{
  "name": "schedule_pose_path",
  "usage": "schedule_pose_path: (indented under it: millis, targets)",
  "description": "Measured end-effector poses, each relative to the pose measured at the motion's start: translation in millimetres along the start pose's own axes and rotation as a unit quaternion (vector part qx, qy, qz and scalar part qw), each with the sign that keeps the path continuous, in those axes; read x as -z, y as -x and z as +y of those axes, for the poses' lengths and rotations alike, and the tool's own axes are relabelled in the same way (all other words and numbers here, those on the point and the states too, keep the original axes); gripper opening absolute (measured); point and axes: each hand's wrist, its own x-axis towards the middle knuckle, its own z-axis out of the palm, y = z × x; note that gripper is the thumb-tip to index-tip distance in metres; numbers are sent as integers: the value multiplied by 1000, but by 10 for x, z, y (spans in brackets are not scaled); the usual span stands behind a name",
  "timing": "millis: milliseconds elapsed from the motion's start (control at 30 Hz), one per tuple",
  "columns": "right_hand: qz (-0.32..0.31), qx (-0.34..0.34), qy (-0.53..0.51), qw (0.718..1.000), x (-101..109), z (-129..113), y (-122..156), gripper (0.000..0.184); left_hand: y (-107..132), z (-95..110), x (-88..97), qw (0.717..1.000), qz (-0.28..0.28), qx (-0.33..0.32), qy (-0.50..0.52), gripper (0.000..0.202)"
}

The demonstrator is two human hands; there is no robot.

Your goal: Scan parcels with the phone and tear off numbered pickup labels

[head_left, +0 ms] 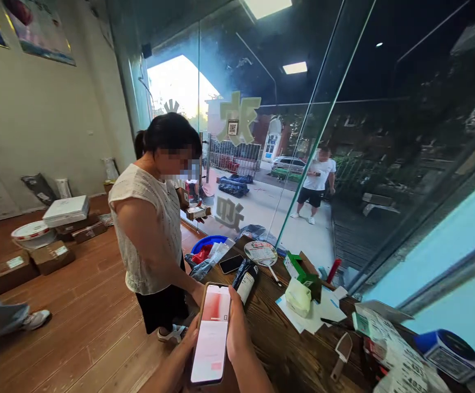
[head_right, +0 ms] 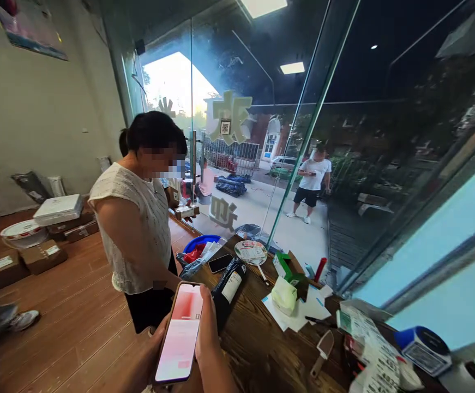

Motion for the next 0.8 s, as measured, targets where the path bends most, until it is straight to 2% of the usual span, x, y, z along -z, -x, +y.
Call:
schedule_pose_path:
  millis: [67,167,300,400,533,633,733,800]
  targets:
    - [-21,-46,-55,997,20,14,48,72,97,96,-55,998,-57,-5,34,110]
    - [-69,-44,-52,995,40,69,161,65,238,281,-75,989,-139,37,33,118]
    - [-104,-65,-84,989,30,165,298,68,226,405,14,981,-181,67,-30,123]
    - [-54,-50,-107,992,20,222,320,70,188,459,45,971,-206,95,-82,123]
    - [21,-4,-129,991,34,290,298,77,187,582,-11,960,-212,143,-109,121]
    - [77,24,-131,988,58,350,265,68,93,633,-32,951,-239,159,-116,121]
    - [136,-34,-125,982,104,408,209,64,-62,645,0,938,-292,182,-44,113]
    - [184,-66,-101,975,156,448,165,63,-131,673,56,927,-340,159,-26,93]
